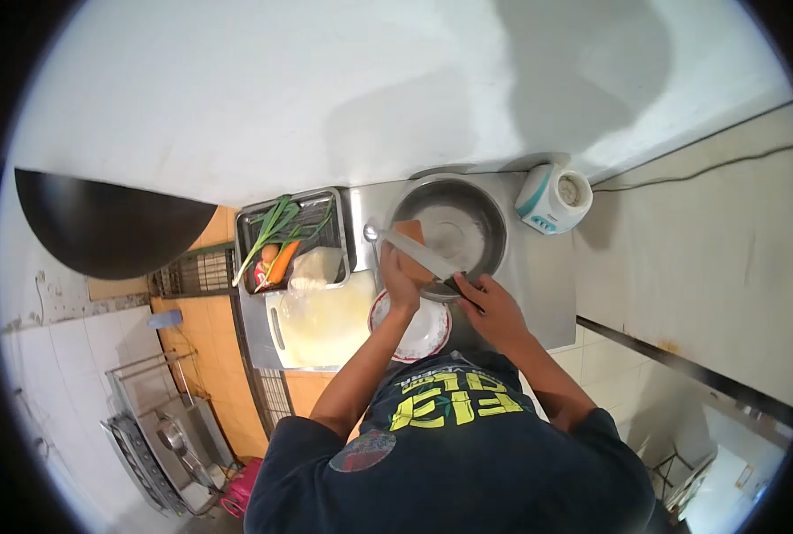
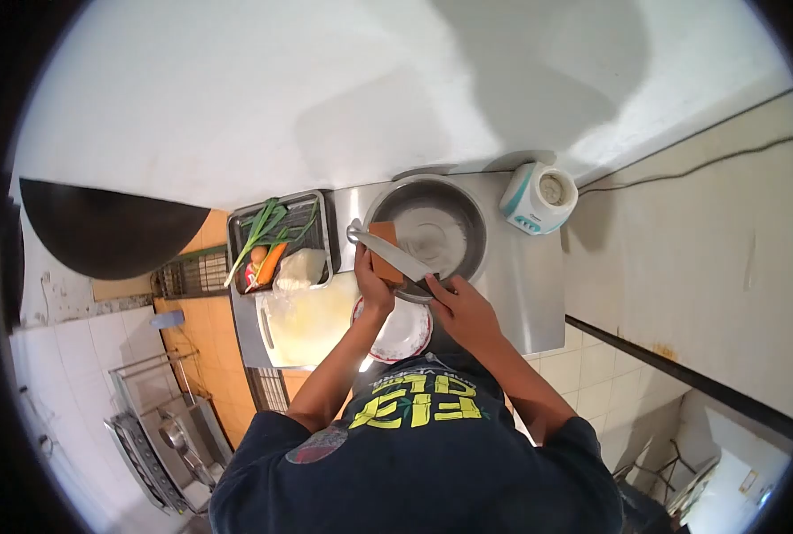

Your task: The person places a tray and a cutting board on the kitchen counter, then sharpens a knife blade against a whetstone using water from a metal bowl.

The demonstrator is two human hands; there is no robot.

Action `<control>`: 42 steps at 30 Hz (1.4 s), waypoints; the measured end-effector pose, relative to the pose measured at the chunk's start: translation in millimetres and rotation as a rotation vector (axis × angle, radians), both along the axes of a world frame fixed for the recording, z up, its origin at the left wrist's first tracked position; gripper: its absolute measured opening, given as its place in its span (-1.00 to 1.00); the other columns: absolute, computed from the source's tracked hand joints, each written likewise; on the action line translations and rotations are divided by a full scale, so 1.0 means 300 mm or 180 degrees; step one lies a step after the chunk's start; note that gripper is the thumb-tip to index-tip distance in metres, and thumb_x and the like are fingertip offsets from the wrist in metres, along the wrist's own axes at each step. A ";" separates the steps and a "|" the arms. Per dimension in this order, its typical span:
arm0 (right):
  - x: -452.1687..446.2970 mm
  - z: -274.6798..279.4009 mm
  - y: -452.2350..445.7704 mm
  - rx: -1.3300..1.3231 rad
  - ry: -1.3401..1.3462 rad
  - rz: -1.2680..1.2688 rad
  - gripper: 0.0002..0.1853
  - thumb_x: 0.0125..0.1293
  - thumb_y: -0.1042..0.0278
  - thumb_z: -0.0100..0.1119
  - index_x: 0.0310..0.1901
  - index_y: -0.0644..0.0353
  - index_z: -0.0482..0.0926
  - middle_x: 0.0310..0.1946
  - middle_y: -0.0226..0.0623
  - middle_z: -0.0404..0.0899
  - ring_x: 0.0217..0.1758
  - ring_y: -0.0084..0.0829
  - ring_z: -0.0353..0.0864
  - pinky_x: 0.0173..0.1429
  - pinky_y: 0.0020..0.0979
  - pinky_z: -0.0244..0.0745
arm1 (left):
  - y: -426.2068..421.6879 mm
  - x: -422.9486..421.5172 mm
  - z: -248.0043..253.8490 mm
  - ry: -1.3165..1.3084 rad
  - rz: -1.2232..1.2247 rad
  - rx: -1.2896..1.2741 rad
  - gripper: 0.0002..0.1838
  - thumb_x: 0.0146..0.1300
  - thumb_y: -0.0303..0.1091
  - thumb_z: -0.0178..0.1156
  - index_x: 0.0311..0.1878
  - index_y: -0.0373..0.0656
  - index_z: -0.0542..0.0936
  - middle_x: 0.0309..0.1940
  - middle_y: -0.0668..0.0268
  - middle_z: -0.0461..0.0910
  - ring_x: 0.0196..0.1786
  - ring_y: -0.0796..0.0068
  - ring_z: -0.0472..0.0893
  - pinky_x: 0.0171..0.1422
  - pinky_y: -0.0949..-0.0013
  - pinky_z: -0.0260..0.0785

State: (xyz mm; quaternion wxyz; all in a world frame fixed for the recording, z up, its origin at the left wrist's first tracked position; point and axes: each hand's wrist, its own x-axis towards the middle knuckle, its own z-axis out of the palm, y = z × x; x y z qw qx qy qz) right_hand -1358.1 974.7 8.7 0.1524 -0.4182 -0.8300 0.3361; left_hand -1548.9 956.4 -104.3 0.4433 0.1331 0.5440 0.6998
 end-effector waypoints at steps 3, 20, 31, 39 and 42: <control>0.037 0.020 -0.012 -0.0097 -0.0181 0.0162 -0.47 0.31 0.31 0.28 0.34 -0.14 0.52 -0.31 -0.24 0.45 -0.31 -0.18 0.56 -0.24 -0.21 0.50 | -0.017 -0.008 0.025 0.0123 -0.0023 -0.0164 -0.55 0.54 -0.27 -0.34 0.34 -0.22 0.35 0.12 0.18 0.47 0.11 0.37 0.54 0.15 0.31 0.42; 0.222 0.022 0.056 -0.0873 0.0524 -0.0326 -0.75 0.39 0.31 0.27 -0.01 0.26 0.55 -0.61 -0.25 0.52 -0.62 -0.55 0.42 -0.48 -0.38 0.35 | -0.014 -0.095 0.177 -0.0447 0.0246 0.0196 -0.54 0.50 -0.28 -0.34 0.37 -0.15 0.30 -0.28 0.20 0.60 -0.40 0.40 0.62 -0.35 0.37 0.50; -0.122 0.013 0.096 -0.3304 0.1143 -0.0103 -0.71 0.56 0.07 0.06 -0.13 0.16 0.50 -0.62 -0.41 0.51 -0.77 -0.68 0.28 -0.72 -0.56 0.08 | -0.092 -0.019 0.141 -0.0230 0.0309 0.0225 -0.49 0.44 -0.30 -0.39 0.35 -0.21 0.34 -0.01 0.15 0.61 -0.12 0.41 0.65 -0.13 0.38 0.54; -0.092 -0.003 0.052 -0.3526 0.0889 0.0053 -0.68 0.56 0.05 0.05 -0.12 0.17 0.52 -0.63 -0.44 0.49 -0.76 -0.71 0.26 -0.71 -0.57 0.05 | -0.121 -0.008 0.163 -0.0282 0.0571 0.0030 -0.49 0.45 -0.30 -0.35 0.37 -0.22 0.34 -0.01 0.15 0.59 -0.08 0.41 0.65 -0.08 0.38 0.53; -0.024 0.026 0.033 -0.3529 0.0688 0.0043 -0.69 0.56 0.07 0.05 -0.09 0.19 0.53 -0.62 -0.45 0.49 -0.77 -0.71 0.24 -0.70 -0.58 0.05 | -0.123 0.000 0.158 -0.0304 0.0670 0.0042 -0.48 0.43 -0.30 -0.33 0.37 -0.24 0.35 -0.01 0.15 0.60 -0.05 0.40 0.64 -0.06 0.38 0.53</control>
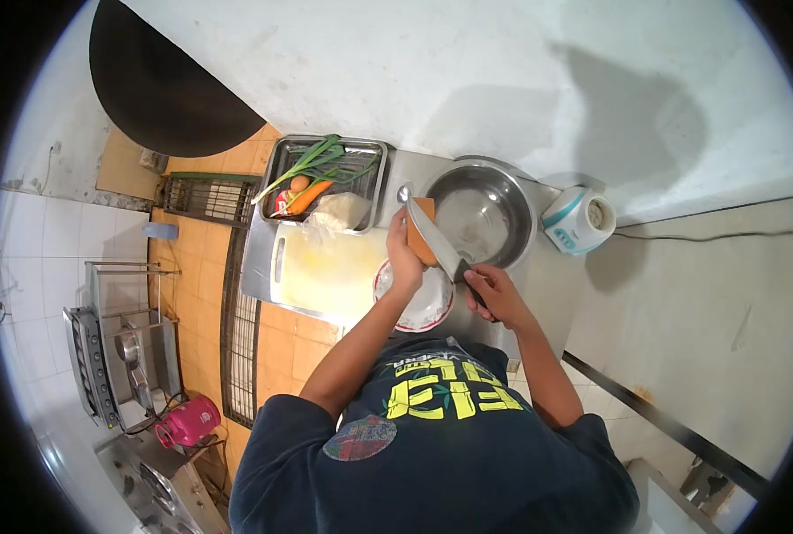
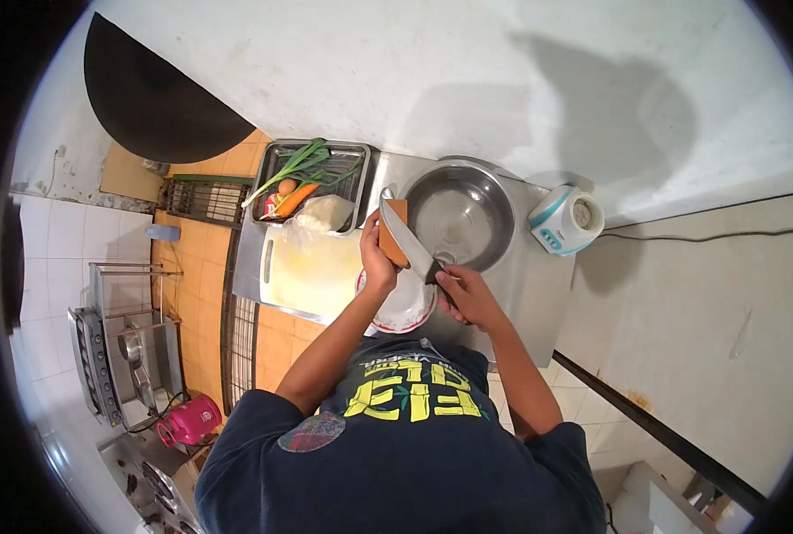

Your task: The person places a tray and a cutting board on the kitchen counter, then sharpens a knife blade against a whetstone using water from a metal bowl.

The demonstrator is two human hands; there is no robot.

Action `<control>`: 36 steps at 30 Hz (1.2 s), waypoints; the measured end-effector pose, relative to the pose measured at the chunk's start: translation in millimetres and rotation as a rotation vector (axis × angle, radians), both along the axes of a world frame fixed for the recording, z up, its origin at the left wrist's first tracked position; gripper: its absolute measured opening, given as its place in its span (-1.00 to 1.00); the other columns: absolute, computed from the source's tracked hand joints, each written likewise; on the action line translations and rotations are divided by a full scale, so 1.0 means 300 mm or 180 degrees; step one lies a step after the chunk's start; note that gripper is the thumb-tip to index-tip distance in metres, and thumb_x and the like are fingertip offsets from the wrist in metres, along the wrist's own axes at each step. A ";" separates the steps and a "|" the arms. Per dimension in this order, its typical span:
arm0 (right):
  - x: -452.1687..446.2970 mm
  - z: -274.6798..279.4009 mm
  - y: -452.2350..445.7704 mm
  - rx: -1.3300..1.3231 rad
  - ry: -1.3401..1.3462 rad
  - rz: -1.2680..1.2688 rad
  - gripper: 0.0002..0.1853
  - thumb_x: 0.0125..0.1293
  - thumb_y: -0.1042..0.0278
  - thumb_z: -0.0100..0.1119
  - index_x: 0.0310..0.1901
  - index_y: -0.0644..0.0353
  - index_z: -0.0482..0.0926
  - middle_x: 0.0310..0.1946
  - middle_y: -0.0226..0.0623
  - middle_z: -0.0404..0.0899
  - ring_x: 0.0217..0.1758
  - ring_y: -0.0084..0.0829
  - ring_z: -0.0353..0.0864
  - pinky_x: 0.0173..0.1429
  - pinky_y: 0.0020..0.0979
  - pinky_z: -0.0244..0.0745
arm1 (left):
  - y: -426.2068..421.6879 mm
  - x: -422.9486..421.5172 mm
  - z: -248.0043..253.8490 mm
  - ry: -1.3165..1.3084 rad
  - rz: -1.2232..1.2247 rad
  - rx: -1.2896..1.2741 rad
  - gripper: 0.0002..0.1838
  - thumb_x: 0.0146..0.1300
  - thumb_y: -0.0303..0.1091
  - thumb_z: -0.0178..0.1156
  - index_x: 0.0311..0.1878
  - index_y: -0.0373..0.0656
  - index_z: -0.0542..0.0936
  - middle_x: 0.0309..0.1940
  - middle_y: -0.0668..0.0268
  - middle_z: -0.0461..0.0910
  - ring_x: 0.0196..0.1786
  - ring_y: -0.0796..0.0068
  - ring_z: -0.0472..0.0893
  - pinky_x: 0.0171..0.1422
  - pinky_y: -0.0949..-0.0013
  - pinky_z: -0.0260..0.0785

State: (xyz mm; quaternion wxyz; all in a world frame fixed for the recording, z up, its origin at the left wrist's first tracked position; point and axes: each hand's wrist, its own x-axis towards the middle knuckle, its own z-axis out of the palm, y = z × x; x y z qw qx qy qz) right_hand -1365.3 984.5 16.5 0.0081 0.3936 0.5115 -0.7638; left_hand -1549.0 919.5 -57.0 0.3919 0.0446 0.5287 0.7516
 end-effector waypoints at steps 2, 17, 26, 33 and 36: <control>0.049 0.021 -0.012 -0.0020 -0.0104 0.0032 -0.69 0.56 0.08 0.07 -0.07 0.20 0.53 -0.62 -0.45 0.49 -0.77 -0.72 0.24 -0.70 -0.58 0.05 | 0.003 0.001 -0.025 0.0035 0.0058 -0.0037 -0.50 0.44 -0.29 -0.35 0.34 -0.20 0.36 -0.04 0.18 0.60 -0.10 0.41 0.65 -0.08 0.35 0.54; 0.172 -0.051 -0.034 0.3764 -0.0052 -0.0361 -0.59 0.38 0.24 0.26 0.24 0.06 0.60 -0.36 -0.30 0.61 -0.42 -0.37 0.59 -0.35 -0.35 0.47 | 0.004 0.011 -0.012 0.0078 -0.0419 -0.0002 -0.55 0.47 -0.30 -0.34 0.31 -0.13 0.36 -0.26 0.25 0.60 -0.39 0.50 0.59 -0.44 0.44 0.41; -0.024 -0.031 -0.071 0.3797 -0.0383 -0.0059 -0.49 0.32 0.31 0.29 0.31 -0.18 0.56 -0.31 -0.28 0.47 -0.35 -0.24 0.55 -0.26 -0.26 0.49 | 0.026 0.072 -0.112 0.0294 -0.0188 0.0058 -0.61 0.53 -0.25 -0.35 0.26 -0.04 0.37 -0.22 0.27 0.60 -0.49 0.53 0.54 -0.57 0.46 0.36; 0.039 -0.052 -0.092 0.3649 -0.0161 0.0131 -0.46 0.30 0.34 0.29 0.33 -0.12 0.54 -0.32 -0.22 0.46 -0.36 -0.18 0.53 -0.23 -0.24 0.49 | 0.024 0.080 -0.106 0.0153 -0.0055 -0.0065 -0.60 0.52 -0.24 -0.33 0.26 -0.07 0.37 -0.10 0.24 0.59 -0.31 0.47 0.63 -0.39 0.42 0.48; 0.110 -0.042 -0.119 0.3519 -0.0258 0.0337 -0.43 0.32 0.33 0.26 0.38 -0.16 0.48 -0.29 -0.20 0.48 -0.32 -0.12 0.58 -0.22 -0.19 0.51 | 0.029 0.072 -0.123 0.0097 -0.0034 -0.0151 -0.58 0.51 -0.25 -0.32 0.29 -0.09 0.37 -0.05 0.22 0.58 -0.17 0.42 0.65 -0.19 0.36 0.55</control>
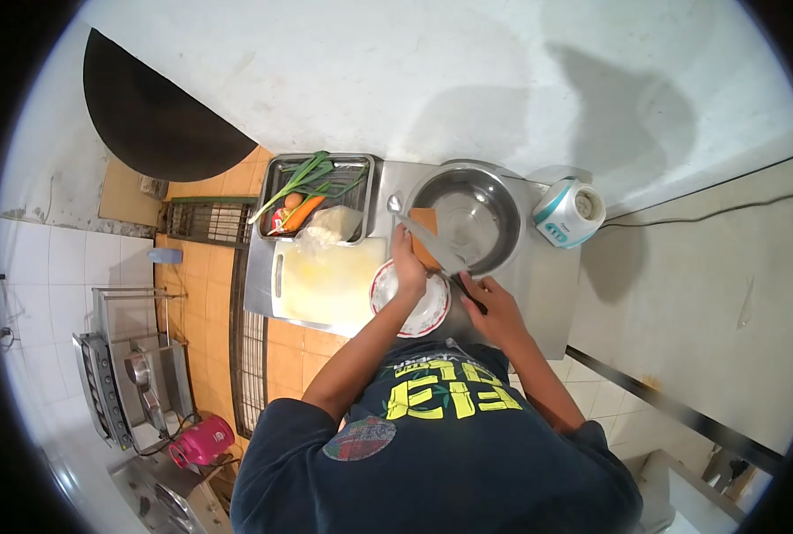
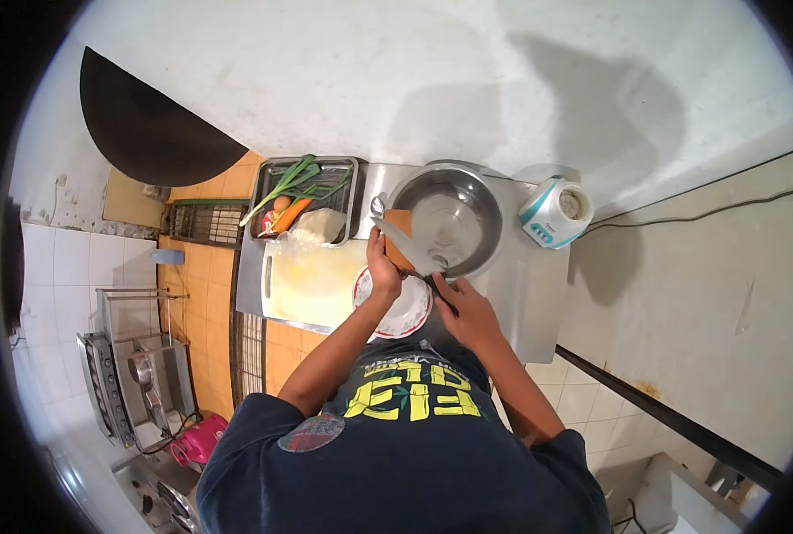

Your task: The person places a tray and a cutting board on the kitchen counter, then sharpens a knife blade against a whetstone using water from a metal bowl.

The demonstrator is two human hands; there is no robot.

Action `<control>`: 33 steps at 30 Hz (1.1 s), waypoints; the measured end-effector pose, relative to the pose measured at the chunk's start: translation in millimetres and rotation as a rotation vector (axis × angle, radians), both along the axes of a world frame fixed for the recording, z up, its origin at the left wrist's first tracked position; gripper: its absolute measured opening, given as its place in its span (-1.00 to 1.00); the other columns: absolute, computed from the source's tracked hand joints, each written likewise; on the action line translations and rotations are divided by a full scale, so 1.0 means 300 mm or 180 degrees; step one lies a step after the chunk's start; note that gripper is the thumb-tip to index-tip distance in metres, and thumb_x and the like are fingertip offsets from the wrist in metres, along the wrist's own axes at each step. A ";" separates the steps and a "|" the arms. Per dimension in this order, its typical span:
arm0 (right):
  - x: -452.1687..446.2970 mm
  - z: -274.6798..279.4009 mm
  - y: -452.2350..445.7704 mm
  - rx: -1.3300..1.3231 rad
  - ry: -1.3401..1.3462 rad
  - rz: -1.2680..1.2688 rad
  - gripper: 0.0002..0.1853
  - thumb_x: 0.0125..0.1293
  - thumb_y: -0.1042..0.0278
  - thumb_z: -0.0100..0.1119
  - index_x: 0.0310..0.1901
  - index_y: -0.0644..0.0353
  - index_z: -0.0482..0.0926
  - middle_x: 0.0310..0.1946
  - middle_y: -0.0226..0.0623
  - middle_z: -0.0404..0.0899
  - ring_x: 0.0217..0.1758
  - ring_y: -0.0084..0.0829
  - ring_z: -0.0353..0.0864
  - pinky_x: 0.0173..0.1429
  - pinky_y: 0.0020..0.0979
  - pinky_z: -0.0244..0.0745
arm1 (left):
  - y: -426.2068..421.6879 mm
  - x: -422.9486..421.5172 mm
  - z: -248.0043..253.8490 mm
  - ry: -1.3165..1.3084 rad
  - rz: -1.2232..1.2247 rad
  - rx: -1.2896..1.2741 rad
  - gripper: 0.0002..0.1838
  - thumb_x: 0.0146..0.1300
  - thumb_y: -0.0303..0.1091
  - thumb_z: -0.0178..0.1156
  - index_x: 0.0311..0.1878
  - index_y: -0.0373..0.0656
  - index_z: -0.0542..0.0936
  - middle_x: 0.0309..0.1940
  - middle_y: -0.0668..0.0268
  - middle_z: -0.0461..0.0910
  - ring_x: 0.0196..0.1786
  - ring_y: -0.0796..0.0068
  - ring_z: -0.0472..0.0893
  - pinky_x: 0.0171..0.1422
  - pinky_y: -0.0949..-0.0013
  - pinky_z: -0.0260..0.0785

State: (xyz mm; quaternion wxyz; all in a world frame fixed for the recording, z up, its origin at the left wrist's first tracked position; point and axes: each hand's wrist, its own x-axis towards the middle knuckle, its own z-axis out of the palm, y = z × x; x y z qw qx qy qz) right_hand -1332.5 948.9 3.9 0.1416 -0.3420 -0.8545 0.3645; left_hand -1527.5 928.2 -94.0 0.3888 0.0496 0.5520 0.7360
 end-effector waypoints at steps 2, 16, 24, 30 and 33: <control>0.048 0.027 -0.010 -0.0093 -0.0193 0.0066 -0.42 0.33 0.32 0.25 0.39 -0.18 0.45 -0.28 -0.19 0.50 -0.31 -0.10 0.60 -0.22 -0.17 0.53 | 0.009 -0.004 0.021 0.0049 -0.0001 0.0099 -0.57 0.50 -0.26 -0.32 0.30 -0.10 0.38 -0.03 0.22 0.57 -0.10 0.42 0.63 -0.11 0.33 0.54; 0.249 0.183 0.094 -0.1842 0.0414 -0.0543 -0.69 0.33 0.48 0.20 0.09 0.27 0.56 -0.52 -0.32 0.55 -0.48 -0.55 0.47 -0.36 -0.44 0.39 | 0.072 -0.046 0.115 -0.0248 -0.0283 0.0265 -0.53 0.54 -0.31 -0.30 0.41 -0.23 0.32 0.18 0.17 0.50 0.19 0.39 0.52 0.27 0.31 0.38; -0.026 0.108 0.133 -0.3916 0.1313 -0.0880 -0.70 0.56 0.08 0.01 -0.16 0.17 0.44 -0.65 -0.45 0.36 -0.79 -0.64 0.23 -0.73 -0.56 0.06 | 0.037 0.041 0.046 0.0288 -0.0506 0.0527 -0.56 0.55 -0.32 -0.29 0.35 -0.25 0.39 0.20 0.16 0.49 0.26 0.37 0.48 0.39 0.31 0.26; -0.092 0.022 0.135 -0.4352 0.1058 -0.0798 -0.65 0.58 0.00 0.01 -0.18 0.16 0.43 -0.65 -0.45 0.36 -0.79 -0.69 0.18 -0.73 -0.59 0.02 | 0.008 0.029 0.077 0.0389 -0.0543 0.0414 -0.56 0.57 -0.28 -0.26 0.35 -0.30 0.36 0.19 0.15 0.49 0.24 0.33 0.49 0.39 0.29 0.27; -0.078 0.027 0.113 -0.4633 0.1085 -0.0742 -0.63 0.57 -0.02 0.01 -0.17 0.16 0.44 -0.64 -0.46 0.35 -0.78 -0.70 0.16 -0.73 -0.60 0.00 | -0.006 -0.002 0.029 0.0119 -0.0505 0.0487 -0.56 0.57 -0.27 -0.26 0.35 -0.29 0.35 0.20 0.15 0.48 0.23 0.32 0.50 0.37 0.30 0.29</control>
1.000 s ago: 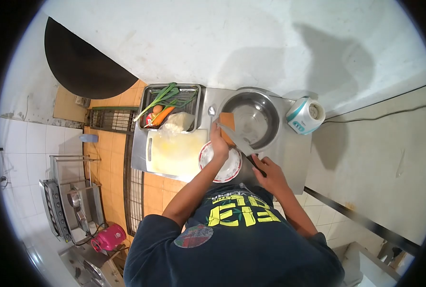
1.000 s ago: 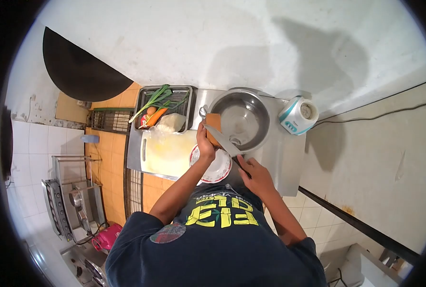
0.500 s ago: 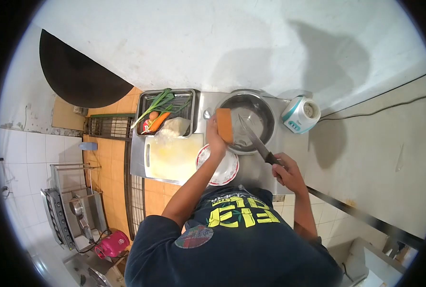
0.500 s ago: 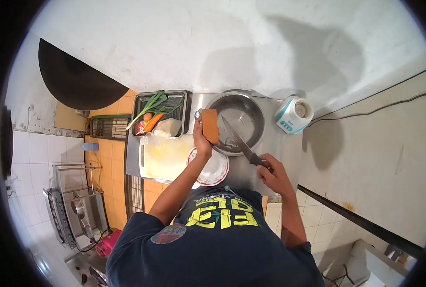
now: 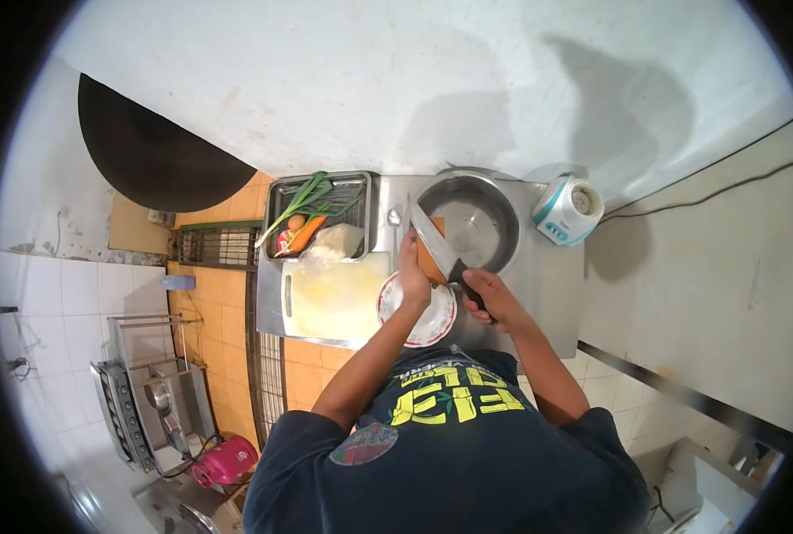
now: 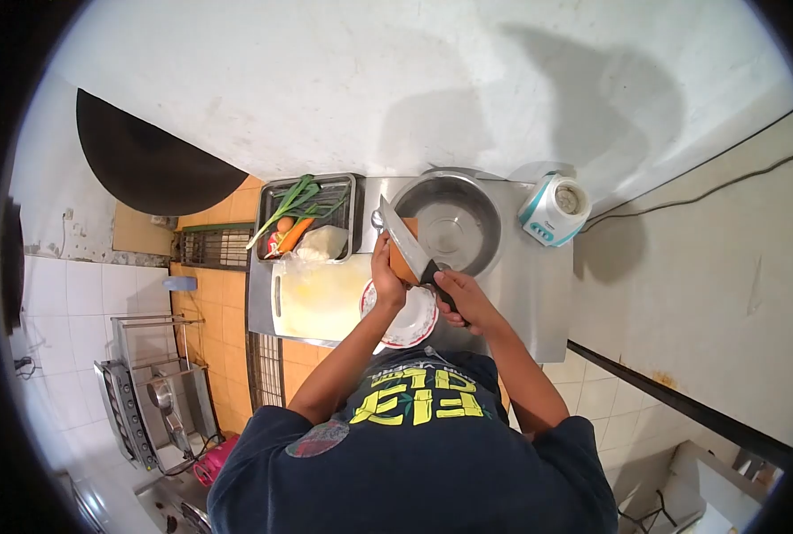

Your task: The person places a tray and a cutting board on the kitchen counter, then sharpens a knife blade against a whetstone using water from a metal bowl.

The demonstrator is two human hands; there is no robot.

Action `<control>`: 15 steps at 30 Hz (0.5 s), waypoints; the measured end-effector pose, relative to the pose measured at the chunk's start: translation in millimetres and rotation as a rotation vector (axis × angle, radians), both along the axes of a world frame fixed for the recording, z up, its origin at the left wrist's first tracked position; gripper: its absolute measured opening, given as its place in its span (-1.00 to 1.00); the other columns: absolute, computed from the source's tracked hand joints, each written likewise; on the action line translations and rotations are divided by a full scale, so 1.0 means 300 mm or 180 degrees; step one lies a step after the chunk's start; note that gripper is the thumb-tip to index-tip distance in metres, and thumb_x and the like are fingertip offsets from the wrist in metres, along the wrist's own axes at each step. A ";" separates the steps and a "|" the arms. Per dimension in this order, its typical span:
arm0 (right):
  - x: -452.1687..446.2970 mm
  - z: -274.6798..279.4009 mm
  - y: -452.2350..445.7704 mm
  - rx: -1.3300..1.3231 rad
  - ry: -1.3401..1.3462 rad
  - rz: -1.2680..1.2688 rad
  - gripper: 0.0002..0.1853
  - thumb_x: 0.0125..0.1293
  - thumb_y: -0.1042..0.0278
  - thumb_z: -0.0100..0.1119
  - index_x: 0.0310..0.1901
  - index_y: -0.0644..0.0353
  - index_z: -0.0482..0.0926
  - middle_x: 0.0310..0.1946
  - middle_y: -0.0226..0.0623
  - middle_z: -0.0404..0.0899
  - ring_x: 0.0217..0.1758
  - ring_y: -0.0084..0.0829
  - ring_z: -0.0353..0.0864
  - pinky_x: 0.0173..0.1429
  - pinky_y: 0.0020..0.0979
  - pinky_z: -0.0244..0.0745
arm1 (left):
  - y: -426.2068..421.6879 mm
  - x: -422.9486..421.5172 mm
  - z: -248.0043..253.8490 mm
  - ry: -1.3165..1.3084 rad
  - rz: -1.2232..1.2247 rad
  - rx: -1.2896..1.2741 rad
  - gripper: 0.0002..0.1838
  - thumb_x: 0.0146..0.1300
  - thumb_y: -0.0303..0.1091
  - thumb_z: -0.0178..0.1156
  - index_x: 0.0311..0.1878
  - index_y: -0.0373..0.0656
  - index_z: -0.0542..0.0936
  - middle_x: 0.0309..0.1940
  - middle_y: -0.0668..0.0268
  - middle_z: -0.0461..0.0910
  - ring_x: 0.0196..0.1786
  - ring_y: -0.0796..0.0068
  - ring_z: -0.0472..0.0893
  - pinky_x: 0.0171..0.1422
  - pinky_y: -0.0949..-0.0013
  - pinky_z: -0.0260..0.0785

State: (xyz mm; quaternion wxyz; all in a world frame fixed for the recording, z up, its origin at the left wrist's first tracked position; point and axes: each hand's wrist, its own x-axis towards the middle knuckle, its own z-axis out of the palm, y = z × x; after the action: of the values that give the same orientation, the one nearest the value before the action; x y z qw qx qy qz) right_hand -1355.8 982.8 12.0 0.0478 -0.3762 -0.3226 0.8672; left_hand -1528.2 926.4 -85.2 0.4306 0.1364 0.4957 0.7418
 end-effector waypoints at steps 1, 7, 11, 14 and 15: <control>0.010 -0.002 -0.010 -0.0021 0.0009 0.0021 -0.63 0.57 -0.03 0.01 -0.17 0.16 0.44 -0.64 -0.46 0.35 -0.78 -0.70 0.15 -0.73 -0.60 0.00 | 0.000 -0.005 -0.005 0.0069 0.0025 -0.0061 -0.56 0.56 -0.25 -0.27 0.34 -0.26 0.36 0.18 0.16 0.49 0.20 0.34 0.52 0.32 0.31 0.33; 0.127 -0.005 -0.055 -0.0211 -0.0140 0.0045 -0.62 0.57 -0.04 0.02 -0.13 0.18 0.44 -0.64 -0.46 0.33 -0.78 -0.71 0.12 -0.73 -0.60 -0.02 | 0.024 -0.016 0.087 -0.0052 0.0031 -0.0168 -0.53 0.54 -0.20 -0.26 0.34 -0.24 0.37 0.13 0.20 0.51 0.15 0.43 0.52 0.22 0.33 0.40; 0.227 0.013 -0.068 -0.0168 -0.0226 0.0047 -0.67 0.56 0.02 0.05 -0.13 0.18 0.46 -0.64 -0.47 0.33 -0.77 -0.71 0.13 -0.72 -0.60 -0.02 | 0.032 -0.022 0.070 0.0135 -0.0030 -0.0029 -0.54 0.51 -0.25 -0.27 0.33 -0.23 0.38 0.11 0.21 0.52 0.10 0.43 0.55 0.16 0.36 0.42; 0.293 0.042 -0.061 0.0205 -0.0515 0.0056 -0.69 0.55 0.07 0.09 -0.17 0.18 0.47 -0.66 -0.47 0.34 -0.76 -0.72 0.15 -0.71 -0.58 -0.01 | 0.033 -0.028 0.082 0.0138 -0.0148 -0.0050 -0.55 0.51 -0.28 -0.27 0.33 -0.23 0.38 0.12 0.21 0.52 0.11 0.43 0.54 0.19 0.36 0.40; 0.302 0.048 -0.061 0.0362 -0.0651 0.0066 -0.70 0.54 0.08 0.11 -0.19 0.18 0.47 -0.67 -0.46 0.35 -0.77 -0.71 0.16 -0.70 -0.57 -0.01 | 0.040 -0.034 0.076 0.0143 -0.0107 -0.0012 -0.55 0.51 -0.29 -0.27 0.33 -0.24 0.38 0.13 0.21 0.51 0.12 0.43 0.54 0.21 0.36 0.39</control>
State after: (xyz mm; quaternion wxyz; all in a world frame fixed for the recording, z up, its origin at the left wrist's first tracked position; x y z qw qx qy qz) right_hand -1265.1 964.7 26.3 0.0270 -0.4561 -0.3784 0.8050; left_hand -1538.3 938.4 -62.4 0.4320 0.1605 0.5042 0.7303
